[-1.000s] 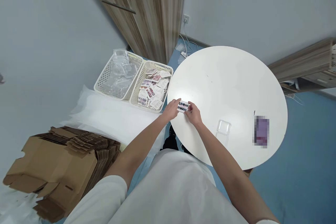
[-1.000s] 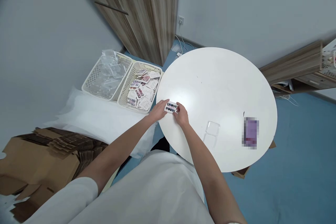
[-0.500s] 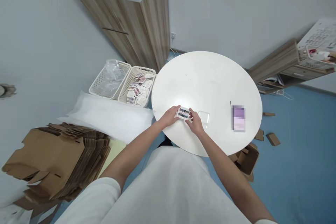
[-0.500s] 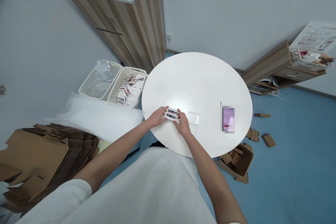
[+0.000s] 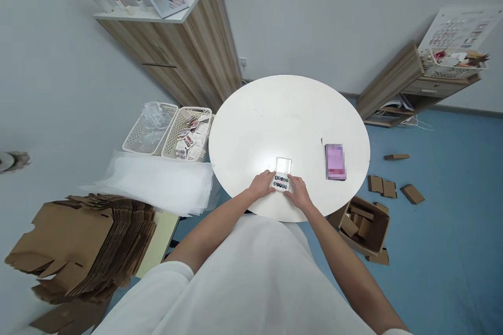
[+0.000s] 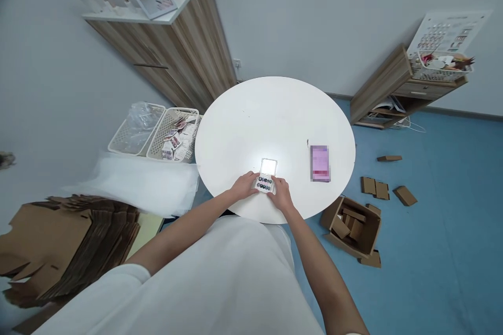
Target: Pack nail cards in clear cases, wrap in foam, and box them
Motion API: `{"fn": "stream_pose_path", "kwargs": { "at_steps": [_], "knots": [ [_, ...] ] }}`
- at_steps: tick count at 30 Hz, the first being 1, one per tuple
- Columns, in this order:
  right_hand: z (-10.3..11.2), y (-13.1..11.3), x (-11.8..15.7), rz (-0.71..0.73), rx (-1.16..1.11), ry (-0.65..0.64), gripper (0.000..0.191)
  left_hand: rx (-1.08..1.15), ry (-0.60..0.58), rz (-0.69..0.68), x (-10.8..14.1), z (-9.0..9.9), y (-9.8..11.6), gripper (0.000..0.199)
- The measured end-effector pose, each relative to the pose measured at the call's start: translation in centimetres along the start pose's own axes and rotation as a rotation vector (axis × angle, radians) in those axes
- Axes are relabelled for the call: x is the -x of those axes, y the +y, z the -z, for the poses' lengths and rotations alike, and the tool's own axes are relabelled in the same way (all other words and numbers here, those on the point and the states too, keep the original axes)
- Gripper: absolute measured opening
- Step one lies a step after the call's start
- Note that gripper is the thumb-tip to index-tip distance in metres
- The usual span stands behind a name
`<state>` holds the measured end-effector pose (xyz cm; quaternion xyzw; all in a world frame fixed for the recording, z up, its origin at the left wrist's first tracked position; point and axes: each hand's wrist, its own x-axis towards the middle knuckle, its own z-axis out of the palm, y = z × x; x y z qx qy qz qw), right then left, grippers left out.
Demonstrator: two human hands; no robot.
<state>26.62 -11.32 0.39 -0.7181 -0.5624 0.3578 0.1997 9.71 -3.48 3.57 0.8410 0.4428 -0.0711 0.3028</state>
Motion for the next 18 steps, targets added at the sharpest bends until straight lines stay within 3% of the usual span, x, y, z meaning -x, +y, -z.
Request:
{"fn": "stream_pose_path", "kwargs": {
  "at_steps": [9,18],
  "knots": [
    [-0.2,0.6,-0.6,-0.046,0.095,-0.05,0.064,-0.051,-0.052,0.085,-1.0,-1.6,1.2,0.054],
    [-0.1,1.0,-0.9,-0.017,0.106,-0.086,0.065,0.095,-0.021,0.099,-0.8,-2.8,0.5,0.061]
  ]
}}
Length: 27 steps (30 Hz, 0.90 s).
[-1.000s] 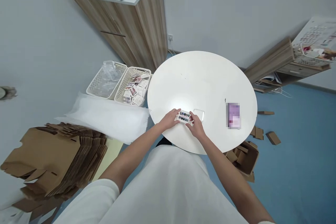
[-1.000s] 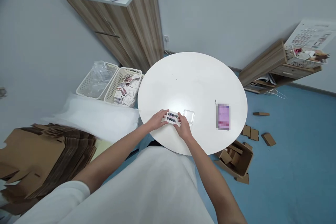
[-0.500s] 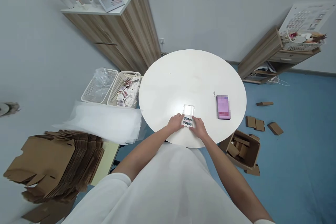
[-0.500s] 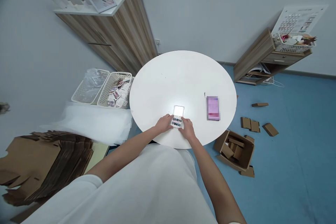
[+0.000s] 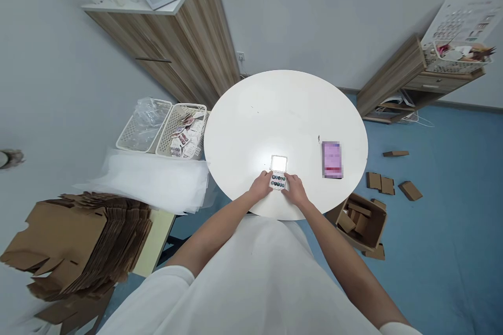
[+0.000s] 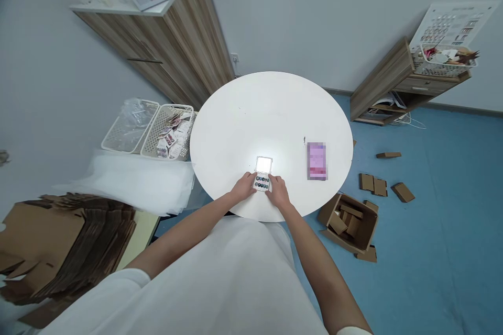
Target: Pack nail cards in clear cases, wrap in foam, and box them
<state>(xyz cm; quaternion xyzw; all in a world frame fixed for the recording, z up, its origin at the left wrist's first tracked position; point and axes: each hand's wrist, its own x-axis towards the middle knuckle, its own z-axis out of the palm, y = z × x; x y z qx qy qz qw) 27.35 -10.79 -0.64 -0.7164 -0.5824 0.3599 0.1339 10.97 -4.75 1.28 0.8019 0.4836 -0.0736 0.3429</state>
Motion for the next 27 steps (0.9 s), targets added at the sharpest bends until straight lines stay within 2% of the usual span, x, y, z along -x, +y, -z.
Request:
{"fn": "stream_pose_path", "kwargs": {
  "at_steps": [9,15,21,24,27],
  "knots": [
    [0.1,0.0,0.0,-0.006,0.003,-0.011,0.068,0.041,0.005,0.022,0.3,0.1,0.1,0.057],
    [0.1,-0.1,0.0,-0.015,-0.008,-0.001,0.069,0.071,0.047,-0.003,0.1,0.1,0.1,0.062],
    [0.3,0.0,0.2,-0.068,-0.148,0.001,0.075,0.199,0.044,0.086,0.7,-0.1,0.0,0.048],
    [0.2,-0.3,0.1,-0.08,-0.157,0.004,0.072,0.278,0.055,0.113,1.0,-0.3,0.0,0.032],
    [-0.1,-0.8,-0.1,-0.073,-0.179,0.008,0.066,0.355,0.081,0.119,1.1,-0.6,0.2,0.03]
  ]
}}
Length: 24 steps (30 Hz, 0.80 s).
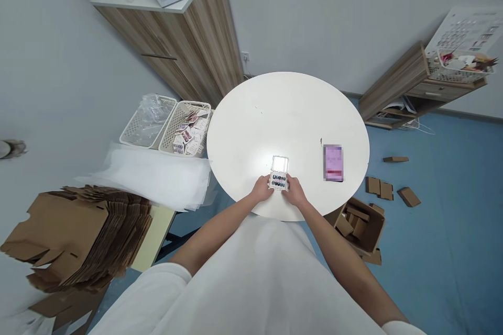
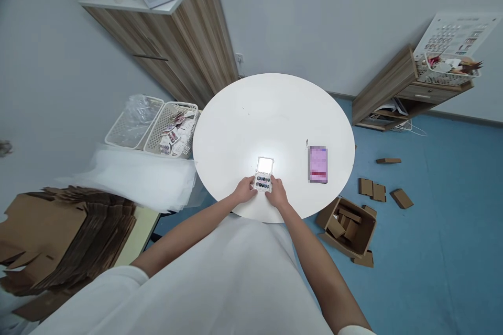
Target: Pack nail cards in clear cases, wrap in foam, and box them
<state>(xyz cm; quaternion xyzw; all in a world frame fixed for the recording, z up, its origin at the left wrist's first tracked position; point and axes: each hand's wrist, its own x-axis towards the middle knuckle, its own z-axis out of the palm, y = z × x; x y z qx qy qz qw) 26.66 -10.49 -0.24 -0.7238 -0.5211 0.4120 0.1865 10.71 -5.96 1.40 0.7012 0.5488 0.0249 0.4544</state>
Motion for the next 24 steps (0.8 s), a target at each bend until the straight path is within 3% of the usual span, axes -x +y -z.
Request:
{"fn": "stream_pose_path", "kwargs": {
  "at_steps": [5,9,13,17,24],
  "knots": [
    [0.1,-0.7,0.1,-0.073,-0.254,0.055,0.062,0.236,0.08,0.078,0.2,-0.3,-0.1,0.04],
    [1.5,-1.7,1.0,-0.038,-0.477,0.064,0.052,0.517,0.134,0.047,0.8,0.7,-0.1,0.034],
    [2.7,-2.8,1.9,0.014,-0.646,0.08,0.046,0.76,0.076,-0.014,1.5,2.3,0.5,0.031],
    [3.6,-3.7,2.1,-0.057,-0.84,0.084,0.041,0.921,-0.014,-0.029,2.0,3.4,1.4,0.034],
    [6.1,-4.8,1.3,-0.172,-1.13,-0.12,0.035,1.081,-0.132,0.027,2.6,4.2,2.5,0.038]
  ]
}}
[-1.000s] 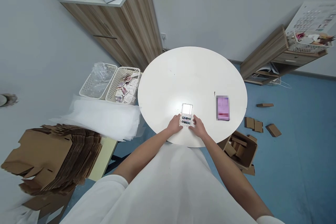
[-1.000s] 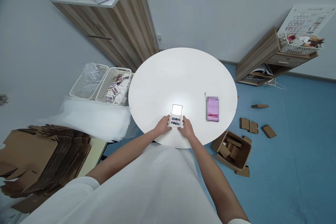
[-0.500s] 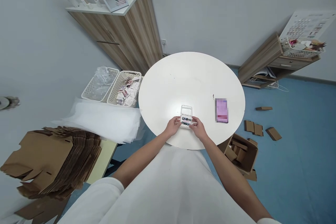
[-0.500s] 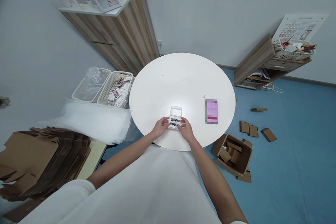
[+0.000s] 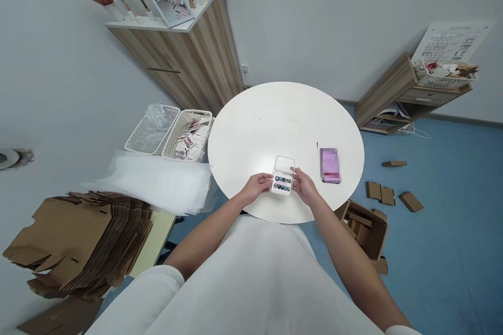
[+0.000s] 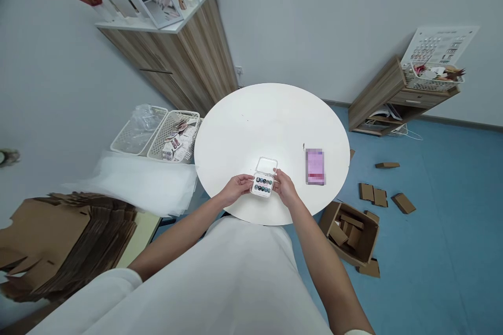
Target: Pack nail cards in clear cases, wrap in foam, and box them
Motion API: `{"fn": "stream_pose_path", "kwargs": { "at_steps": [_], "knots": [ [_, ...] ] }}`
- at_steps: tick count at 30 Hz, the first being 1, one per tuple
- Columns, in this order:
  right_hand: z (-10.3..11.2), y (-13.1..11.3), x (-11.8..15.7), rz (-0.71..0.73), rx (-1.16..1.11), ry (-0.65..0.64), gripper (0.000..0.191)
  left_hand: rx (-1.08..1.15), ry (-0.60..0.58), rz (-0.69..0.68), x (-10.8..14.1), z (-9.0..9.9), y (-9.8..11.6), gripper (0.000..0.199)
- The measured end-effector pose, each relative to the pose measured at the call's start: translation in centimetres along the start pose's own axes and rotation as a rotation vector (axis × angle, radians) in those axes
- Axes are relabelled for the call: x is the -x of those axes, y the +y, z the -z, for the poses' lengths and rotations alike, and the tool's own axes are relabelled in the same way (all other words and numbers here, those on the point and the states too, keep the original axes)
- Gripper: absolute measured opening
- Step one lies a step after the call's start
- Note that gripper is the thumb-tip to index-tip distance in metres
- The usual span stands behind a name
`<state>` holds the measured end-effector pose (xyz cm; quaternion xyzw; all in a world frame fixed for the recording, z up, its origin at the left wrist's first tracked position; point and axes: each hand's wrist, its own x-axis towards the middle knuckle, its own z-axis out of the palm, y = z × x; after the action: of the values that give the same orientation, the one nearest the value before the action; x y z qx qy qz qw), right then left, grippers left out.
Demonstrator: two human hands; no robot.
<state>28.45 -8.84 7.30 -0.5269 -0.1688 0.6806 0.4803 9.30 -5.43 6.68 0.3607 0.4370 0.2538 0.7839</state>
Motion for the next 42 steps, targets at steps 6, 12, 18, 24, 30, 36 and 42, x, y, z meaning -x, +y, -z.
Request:
{"fn": "stream_pose_path", "kwargs": {
  "at_steps": [6,12,18,24,30,36,42],
  "knots": [
    [0.2,-1.4,-0.2,0.021,0.013,-0.07,0.029,0.11,-0.018,0.084,0.6,-0.2,0.3,0.034],
    [0.0,-1.8,0.3,0.07,0.06,-0.128,0.026,0.202,0.04,0.09,0.6,-0.5,0.6,0.03],
    [-0.6,-0.9,1.2,0.076,0.009,-0.137,0.031,0.28,0.085,0.046,0.5,-1.0,0.8,0.025],
    [-1.0,1.0,1.9,0.142,0.116,0.019,0.055,0.249,0.08,0.022,0.6,-1.0,0.5,0.023],
    [-1.1,2.1,2.2,0.224,0.13,0.13,0.064,-0.085,0.076,0.019,1.1,-1.0,0.0,0.033],
    [-1.2,3.5,2.2,0.237,0.157,0.191,0.071,-0.231,0.103,-0.022,1.3,-1.2,-1.1,0.036],
    [-1.7,3.8,2.1,0.275,0.209,0.219,0.069,-0.169,0.133,-0.048,1.0,-1.2,-1.5,0.032]
  ]
}}
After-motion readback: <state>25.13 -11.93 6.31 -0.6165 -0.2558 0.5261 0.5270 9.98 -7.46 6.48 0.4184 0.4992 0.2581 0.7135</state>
